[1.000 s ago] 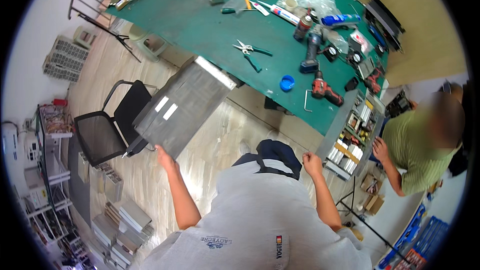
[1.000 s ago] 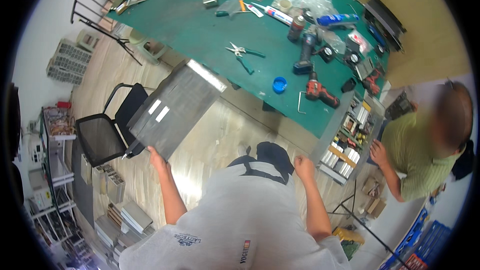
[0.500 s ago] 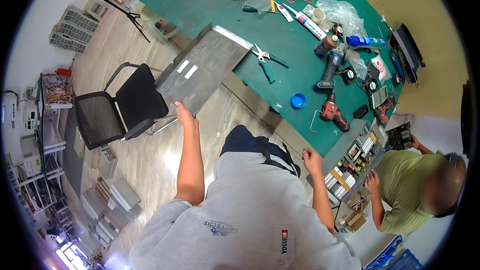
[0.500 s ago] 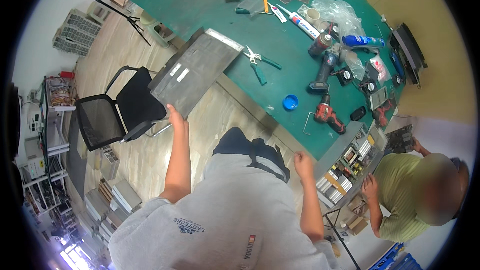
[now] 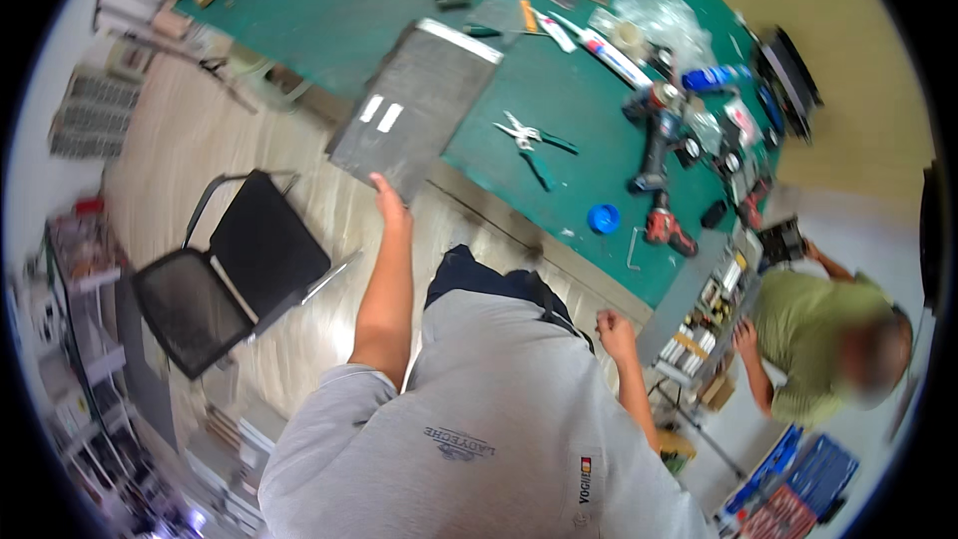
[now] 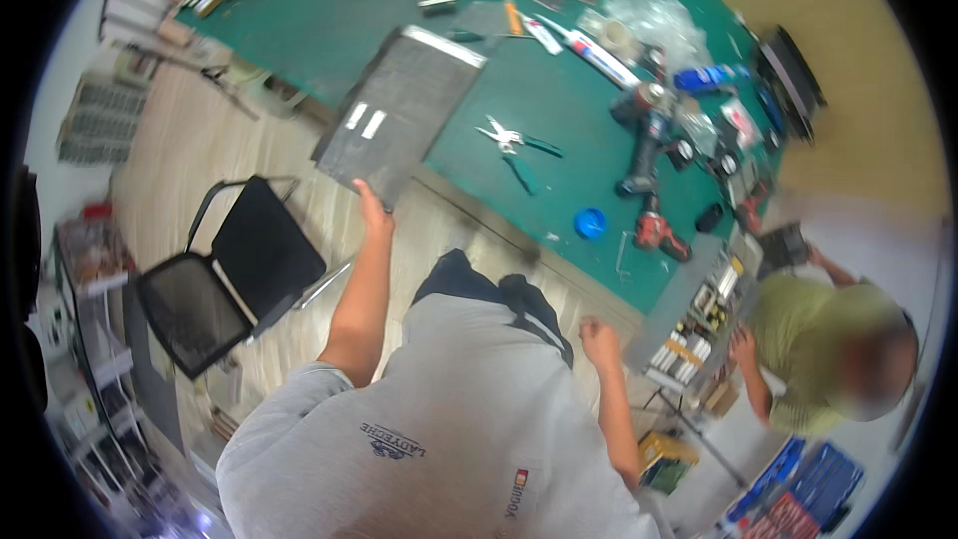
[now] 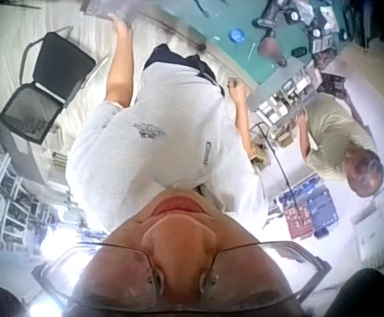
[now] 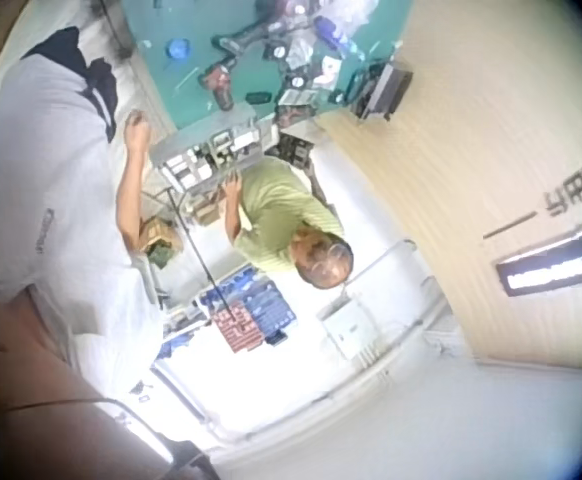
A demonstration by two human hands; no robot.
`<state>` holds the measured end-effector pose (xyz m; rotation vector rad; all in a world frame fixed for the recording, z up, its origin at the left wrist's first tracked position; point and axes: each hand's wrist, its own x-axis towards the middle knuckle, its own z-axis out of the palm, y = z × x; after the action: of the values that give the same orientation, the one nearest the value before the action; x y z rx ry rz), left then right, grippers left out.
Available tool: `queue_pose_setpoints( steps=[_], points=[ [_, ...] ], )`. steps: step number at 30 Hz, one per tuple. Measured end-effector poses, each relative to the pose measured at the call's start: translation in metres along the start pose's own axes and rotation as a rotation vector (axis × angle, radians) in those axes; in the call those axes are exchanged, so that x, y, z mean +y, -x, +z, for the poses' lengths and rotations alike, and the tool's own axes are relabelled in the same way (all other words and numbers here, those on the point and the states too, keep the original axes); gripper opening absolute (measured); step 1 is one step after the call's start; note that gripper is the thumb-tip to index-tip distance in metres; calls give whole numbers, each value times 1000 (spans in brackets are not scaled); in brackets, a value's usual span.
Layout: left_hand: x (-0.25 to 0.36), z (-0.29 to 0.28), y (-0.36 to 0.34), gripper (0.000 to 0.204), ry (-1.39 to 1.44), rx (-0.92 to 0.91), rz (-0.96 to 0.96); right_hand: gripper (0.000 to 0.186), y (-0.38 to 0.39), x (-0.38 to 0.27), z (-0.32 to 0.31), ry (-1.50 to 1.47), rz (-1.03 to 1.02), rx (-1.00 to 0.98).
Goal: The person removes the cover from an electronic device, uses a power drill to unscrew internal components, and then uses a screwdriver to remove a smaller metal piece.
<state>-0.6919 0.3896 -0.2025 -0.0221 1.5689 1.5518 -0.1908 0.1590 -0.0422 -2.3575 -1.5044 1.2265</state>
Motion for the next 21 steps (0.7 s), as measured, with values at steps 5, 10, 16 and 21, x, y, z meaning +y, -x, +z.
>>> queue_pose_setpoints(
  steps=[5,10,16,21],
  points=[
    [-2,13,12,91,104,-251,-273,30,7,-39,-17,171,23,96],
    [10,13,29,104,-37,-91,-393,30,12,-43,-39,83,84,212],
    [-23,-34,-10,74,-169,-29,-664,29,-1,-29,-82,51,109,324],
    [-36,-36,14,49,-517,-356,-792,29,-30,-38,-164,-53,76,376]
  ],
)
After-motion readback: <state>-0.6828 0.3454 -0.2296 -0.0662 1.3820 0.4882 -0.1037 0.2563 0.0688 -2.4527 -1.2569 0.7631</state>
